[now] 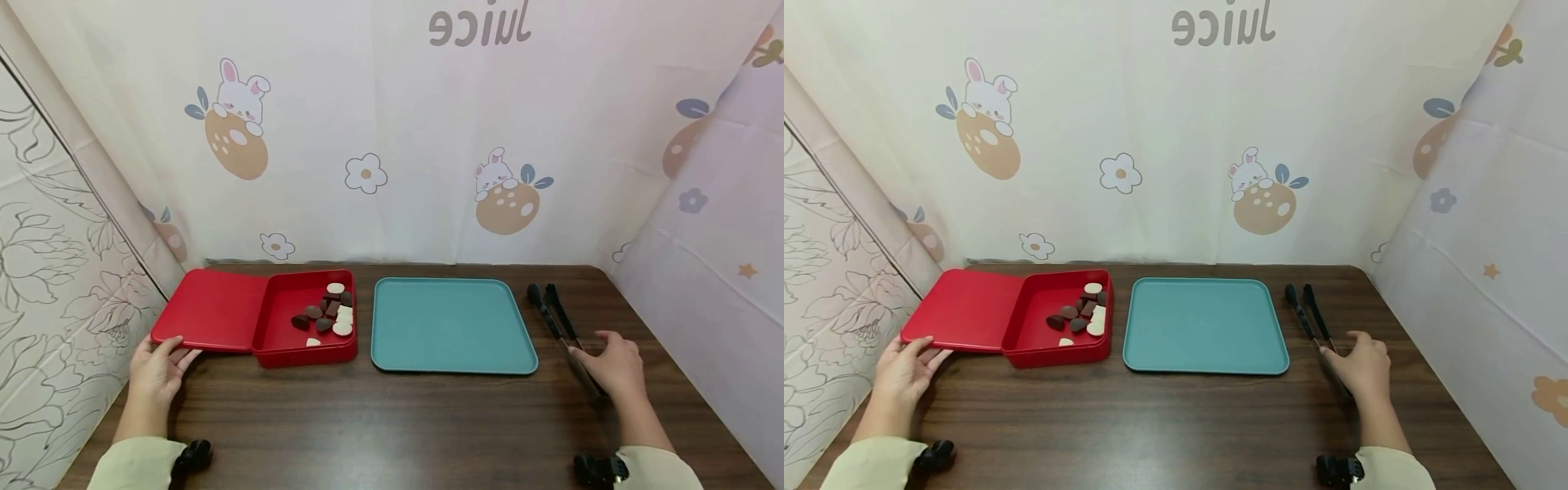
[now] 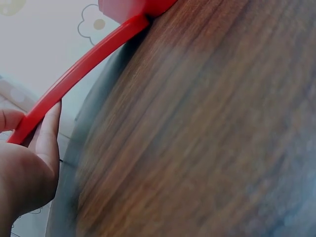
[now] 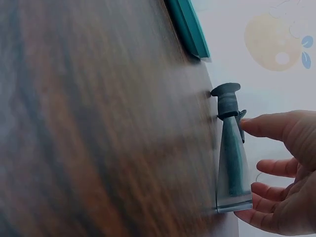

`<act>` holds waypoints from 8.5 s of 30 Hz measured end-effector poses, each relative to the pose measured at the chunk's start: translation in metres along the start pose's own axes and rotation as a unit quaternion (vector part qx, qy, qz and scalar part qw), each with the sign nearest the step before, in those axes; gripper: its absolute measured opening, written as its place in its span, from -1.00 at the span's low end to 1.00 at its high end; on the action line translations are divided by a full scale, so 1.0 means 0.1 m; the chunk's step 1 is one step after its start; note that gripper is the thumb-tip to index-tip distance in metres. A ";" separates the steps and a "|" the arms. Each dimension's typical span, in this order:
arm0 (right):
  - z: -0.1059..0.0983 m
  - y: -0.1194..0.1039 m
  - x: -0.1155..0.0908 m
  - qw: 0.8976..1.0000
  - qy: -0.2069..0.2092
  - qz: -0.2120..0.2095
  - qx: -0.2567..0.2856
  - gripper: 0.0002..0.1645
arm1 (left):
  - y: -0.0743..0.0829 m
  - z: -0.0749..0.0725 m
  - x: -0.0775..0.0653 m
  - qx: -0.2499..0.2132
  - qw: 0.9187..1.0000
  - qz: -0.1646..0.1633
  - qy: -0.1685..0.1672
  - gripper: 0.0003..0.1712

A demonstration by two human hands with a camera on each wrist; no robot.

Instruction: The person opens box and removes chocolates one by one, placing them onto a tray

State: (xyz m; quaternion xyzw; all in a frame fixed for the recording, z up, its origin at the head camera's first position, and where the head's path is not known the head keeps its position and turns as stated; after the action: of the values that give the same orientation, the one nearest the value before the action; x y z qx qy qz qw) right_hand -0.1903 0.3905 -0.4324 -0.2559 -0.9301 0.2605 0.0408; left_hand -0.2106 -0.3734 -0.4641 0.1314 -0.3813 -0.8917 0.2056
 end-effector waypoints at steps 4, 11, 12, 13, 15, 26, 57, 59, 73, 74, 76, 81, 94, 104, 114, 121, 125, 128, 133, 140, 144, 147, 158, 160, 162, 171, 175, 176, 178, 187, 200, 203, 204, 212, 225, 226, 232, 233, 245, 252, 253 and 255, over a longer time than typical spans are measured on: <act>0.03 0.02 0.02 1.000 -0.028 0.002 -0.014 -0.05 | -0.01 -0.03 -0.01 0.048 0.998 -0.021 0.036 -0.25; 0.07 0.03 0.06 0.998 -0.058 -0.009 -0.029 0.06 | 0.05 -0.05 -0.02 0.252 0.963 -0.032 0.086 -0.14; 0.08 0.03 0.06 0.998 -0.060 -0.010 -0.031 0.08 | 0.06 -0.06 -0.02 0.286 0.954 -0.030 0.087 -0.15; 0.08 0.02 0.07 0.997 -0.062 -0.012 -0.032 0.09 | 0.07 -0.06 -0.01 0.318 0.944 -0.025 0.082 -0.14; 0.10 0.02 0.09 0.997 -0.071 -0.011 -0.036 0.13 | 0.10 -0.06 0.00 0.374 0.924 -0.015 0.072 -0.14; 0.12 -0.05 0.11 0.995 -0.086 -0.010 -0.050 0.12 | 0.20 -0.06 0.05 0.570 0.822 0.013 0.014 -0.10; 0.14 -0.11 0.13 0.993 -0.083 -0.040 -0.078 -0.20 | 0.27 0.28 -0.10 0.693 0.707 0.124 -0.065 -0.40; 0.15 -0.12 0.13 0.993 -0.083 -0.039 -0.080 -0.25 | 0.25 0.32 -0.13 0.685 0.713 0.127 -0.075 -0.40; 0.14 -0.10 0.09 0.997 -0.046 -0.050 -0.035 -0.33 | 0.18 0.52 -0.28 0.653 0.737 0.136 -0.105 -0.42; 0.14 -0.10 0.08 0.997 -0.050 -0.051 -0.028 -0.31 | 0.18 0.53 -0.28 0.654 0.736 0.138 -0.107 -0.43; 0.14 -0.10 0.07 0.997 -0.065 -0.045 -0.013 -0.26 | 0.17 0.55 -0.29 0.656 0.733 0.143 -0.109 -0.44; 0.15 -0.12 0.05 0.994 -0.099 -0.023 0.029 -0.16 | 0.13 0.59 -0.32 0.652 0.733 0.153 -0.116 -0.46; 0.12 -0.40 -0.09 0.976 -0.104 -0.047 0.184 -0.19 | -0.01 0.68 -0.35 0.629 0.750 0.150 -0.137 -0.48; 0.16 -0.74 -0.20 0.953 -0.185 -0.095 0.222 -0.28 | -0.06 0.74 -0.38 0.595 0.772 0.144 -0.172 -0.45; 0.24 -1.00 -0.37 0.950 -0.203 -0.091 0.219 -0.28 | -0.13 0.78 -0.36 0.563 0.782 0.159 -0.216 -0.43; 0.34 -1.16 -0.50 0.947 -0.216 -0.106 0.211 -0.26 | -0.16 0.84 -0.38 0.577 0.762 0.147 -0.255 -0.24; 0.37 -1.26 -0.56 0.947 -0.222 -0.113 0.201 -0.27 | -0.20 0.88 -0.40 0.587 0.745 0.132 -0.287 -0.14; 0.40 -1.34 -0.61 0.944 -0.234 -0.120 0.198 -0.28 | -0.25 0.91 -0.41 0.588 0.737 0.123 -0.309 -0.09; 0.42 -1.47 -0.68 0.939 -0.248 -0.147 0.189 -0.29 | -0.35 0.94 -0.41 0.597 0.724 0.116 -0.327 -0.02; 0.46 -1.69 -0.76 0.929 -0.260 -0.202 0.170 -0.36 | -0.46 0.97 -0.40 0.609 0.706 0.114 -0.344 0.01; 0.45 -1.79 -0.80 0.927 -0.257 -0.223 0.155 -0.36 | -0.52 0.97 -0.39 0.625 0.691 0.112 -0.344 0.02; 0.44 -1.83 -0.82 0.927 -0.256 -0.232 0.144 -0.36 | -0.56 0.97 -0.39 0.626 0.695 0.103 -0.338 0.04; 0.46 -2.02 -0.88 0.913 -0.247 -0.311 0.092 -0.34 | -0.57 0.94 -0.34 0.624 0.705 0.084 -0.327 0.14; 0.48 -2.08 -0.89 0.909 -0.243 -0.329 0.082 -0.35 | -0.55 0.94 -0.34 0.628 0.701 0.085 -0.327 0.14; 0.51 -2.14 -0.90 0.903 -0.241 -0.348 0.071 -0.35 | -0.53 0.94 -0.34 0.630 0.699 0.085 -0.328 0.14; 0.63 -2.39 -0.95 0.892 -0.260 -0.370 0.027 -0.38 | -0.53 0.96 -0.36 0.636 0.694 0.085 -0.328 0.12; 0.68 -2.50 -0.95 0.888 -0.260 -0.378 0.004 -0.39 | -0.54 0.96 -0.37 0.635 0.697 0.078 -0.325 0.13; 0.69 -2.54 -0.95 0.887 -0.258 -0.383 -0.002 -0.39 | -0.54 0.97 -0.37 0.635 0.697 0.078 -0.324 0.13; 0.71 -2.60 -0.96 0.883 -0.252 -0.395 -0.017 -0.38 | -0.54 0.97 -0.37 0.635 0.697 0.078 -0.324 0.13; 0.76 -2.87 -0.93 0.872 -0.259 -0.410 -0.074 -0.38 | -0.54 0.97 -0.36 0.633 0.698 0.081 -0.325 0.13; 0.87 -3.16 -0.95 0.856 -0.271 -0.416 -0.146 -0.38 | -0.55 0.98 -0.36 0.632 0.696 0.086 -0.331 0.12; 0.91 -3.23 -0.98 0.848 -0.275 -0.423 -0.159 -0.39 | -0.53 0.98 -0.36 0.633 0.695 0.088 -0.330 0.11; 0.93 -3.25 -0.98 0.846 -0.277 -0.425 -0.165 -0.39 | -0.53 0.98 -0.36 0.633 0.695 0.088 -0.330 0.11; 1.02 -3.41 -1.02 0.838 -0.266 -0.436 -0.193 -0.41 | -0.53 0.97 -0.34 0.637 0.693 0.084 -0.328 0.12; 1.24 -3.60 -1.04 0.841 -0.232 -0.424 -0.242 -0.40 | -0.54 0.96 -0.31 0.637 0.693 0.086 -0.328 0.12; 1.25 -3.61 -1.05 0.841 -0.232 -0.426 -0.242 -0.40 | -0.54 0.96 -0.31 0.636 0.693 0.087 -0.329 0.12; 1.30 -3.69 -1.08 0.838 -0.224 -0.432 -0.247 -0.42 | -0.52 0.97 -0.31 0.635 0.689 0.092 -0.336 0.10; 1.32 -3.70 -1.08 0.838 -0.222 -0.432 -0.249 -0.42 | -0.52 0.97 -0.31 0.635 0.689 0.092 -0.336 0.10; 1.40 -3.75 -1.17 0.837 -0.226 -0.420 -0.266 -0.41 | -0.51 0.98 -0.33 0.636 0.688 0.092 -0.337 0.10; 1.40 -3.76 -1.25 0.826 -0.198 -0.429 -0.307 -0.38 | -0.51 0.97 -0.34 0.636 0.688 0.089 -0.337 0.10; 1.40 -3.76 -1.26 0.826 -0.195 -0.429 -0.311 -0.39 | -0.51 0.96 -0.33 0.637 0.688 0.088 -0.337 0.10; 1.40 -3.77 -1.28 0.824 -0.193 -0.429 -0.315 -0.39 | -0.52 0.95 -0.33 0.638 0.688 0.087 -0.335 0.11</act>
State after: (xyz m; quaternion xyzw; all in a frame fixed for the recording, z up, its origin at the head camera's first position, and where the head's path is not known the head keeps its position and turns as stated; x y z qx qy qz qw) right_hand -0.2804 -0.0140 -0.3551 0.2255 -0.9663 -0.0469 -0.1147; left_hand -0.2326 -0.2661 -0.4350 -0.1107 -0.9114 -0.3962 0.0074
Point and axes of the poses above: each hand's wrist, its own x-axis towards the middle knuckle, its own z-axis out of the palm, y = z × x, the point moved 5 cm from there along x, towards the middle knuckle, and after that the axes turned 12 degrees about z, right-handed, at the moved point
